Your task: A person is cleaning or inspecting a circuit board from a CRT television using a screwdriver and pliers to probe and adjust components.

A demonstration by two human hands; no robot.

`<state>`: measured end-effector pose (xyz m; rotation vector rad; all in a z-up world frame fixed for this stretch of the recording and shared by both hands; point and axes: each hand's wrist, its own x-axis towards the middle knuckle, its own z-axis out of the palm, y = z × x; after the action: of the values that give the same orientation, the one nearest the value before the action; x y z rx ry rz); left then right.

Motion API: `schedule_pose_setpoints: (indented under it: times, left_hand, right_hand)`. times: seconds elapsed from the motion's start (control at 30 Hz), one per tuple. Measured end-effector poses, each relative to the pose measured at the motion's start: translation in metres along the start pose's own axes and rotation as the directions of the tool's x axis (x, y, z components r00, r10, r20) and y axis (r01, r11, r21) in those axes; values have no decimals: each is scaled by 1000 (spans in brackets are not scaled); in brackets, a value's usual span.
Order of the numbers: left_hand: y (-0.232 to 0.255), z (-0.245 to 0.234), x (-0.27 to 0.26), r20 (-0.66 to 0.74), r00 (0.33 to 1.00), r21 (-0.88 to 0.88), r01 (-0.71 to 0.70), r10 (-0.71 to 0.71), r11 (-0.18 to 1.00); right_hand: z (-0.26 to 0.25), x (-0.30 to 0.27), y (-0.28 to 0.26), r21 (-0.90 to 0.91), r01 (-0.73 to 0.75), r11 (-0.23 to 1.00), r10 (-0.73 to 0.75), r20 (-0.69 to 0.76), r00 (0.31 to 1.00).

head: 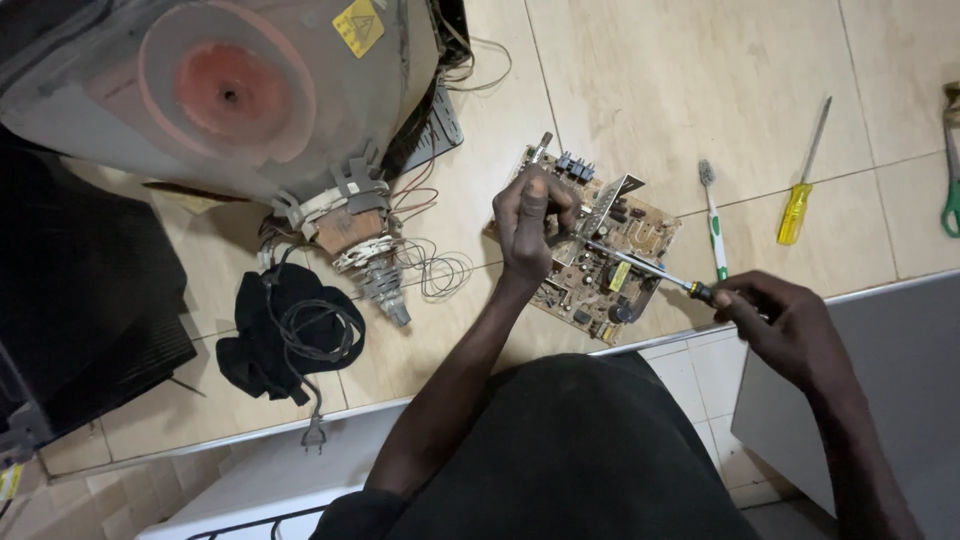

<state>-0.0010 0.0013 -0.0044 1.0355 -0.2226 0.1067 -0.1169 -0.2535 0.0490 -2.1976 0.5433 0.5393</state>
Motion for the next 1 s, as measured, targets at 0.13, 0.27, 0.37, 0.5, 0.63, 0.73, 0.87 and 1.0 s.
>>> schedule_pose_setpoints:
  times: [0.13,0.27,0.37,0.5,0.63,0.73,0.87,1.0]
  left_hand:
    - [-2,0,1,-7,1000,-7,-21,21,1000]
    - [1,1,0,-13,1000,-18,-22,22,1000]
    - [1,2,1,-17,1000,-18,-24,24,1000]
    - [2,1,1,-13,999,-12,-34,34,999]
    - [2,1,1,-18,1000,8,-21,21,1000]
    - [-1,-1,2,-25,999,0,-40,40,999]
    - [-1,-2,1,-32,999,-19,-24,23,1000]
    - [7,1,3,-52,999,-14,-10,10,1000]
  right_hand:
    - [-2,-2,5,-36,145,989,-147,-93,985]
    - [-5,-4,-3,22,-19,1000,18,28,999]
    - [-1,-2,6,-25,40,999,-39,29,999]
    - [3,-1,22,-3,160,987,-160,-107,981]
    - [1,-9,10,84,115,990,-103,-139,985]
    - [2,-12,1,131,33,991,-22,-83,996]
    - [7,-15,14,245,186,951,-133,-215,967]
    - [11,-18,17,196,348,917,-274,-326,905]
